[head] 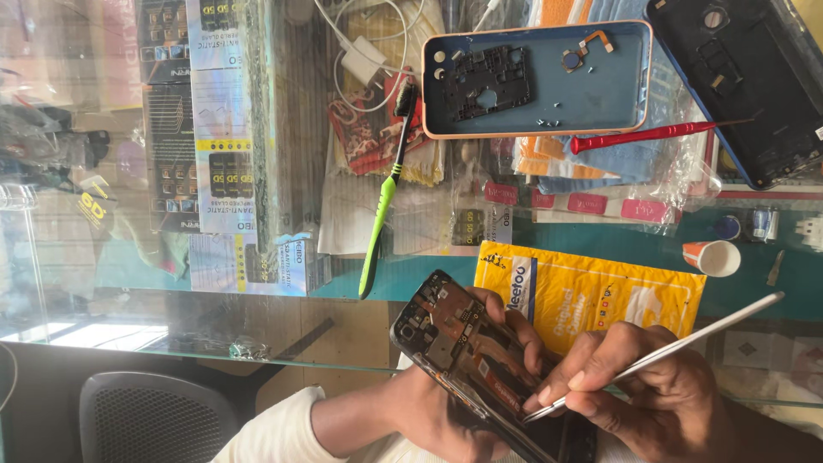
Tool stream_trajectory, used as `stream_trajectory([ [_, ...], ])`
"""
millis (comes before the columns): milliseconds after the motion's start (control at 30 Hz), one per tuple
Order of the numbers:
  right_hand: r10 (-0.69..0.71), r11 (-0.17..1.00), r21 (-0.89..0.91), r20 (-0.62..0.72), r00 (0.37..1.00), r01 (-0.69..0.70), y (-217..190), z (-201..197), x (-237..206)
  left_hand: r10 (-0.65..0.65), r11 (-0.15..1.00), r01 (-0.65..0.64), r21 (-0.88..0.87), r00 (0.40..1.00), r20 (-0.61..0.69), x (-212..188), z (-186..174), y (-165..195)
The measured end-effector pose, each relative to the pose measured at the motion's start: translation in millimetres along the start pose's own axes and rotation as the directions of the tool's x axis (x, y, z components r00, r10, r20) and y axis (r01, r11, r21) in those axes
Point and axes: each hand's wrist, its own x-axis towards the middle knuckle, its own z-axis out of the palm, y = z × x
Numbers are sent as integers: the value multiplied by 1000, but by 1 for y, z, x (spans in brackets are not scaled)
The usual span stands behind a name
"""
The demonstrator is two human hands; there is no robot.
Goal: The person disassembles a smartphone by removing the back cover and battery, then uses tweezers to detach the motherboard and other internal components. The person places the removed parts on the workbench and continues to separate the remaining internal pieces.
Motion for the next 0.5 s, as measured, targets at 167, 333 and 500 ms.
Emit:
stream_trajectory([
  [167,-33,996,-81,-12,999,32,-4,5,4,123,991,-126,-40,989,-81,0,9,0],
  [333,-159,971,-184,-27,987,152,-6,8,1,156,972,-174,-155,980,-120,10,16,7],
  [500,-555,749,-527,-168,815,402,-21,-1,-4,164,838,-287,-464,943,-289,33,36,20],
])
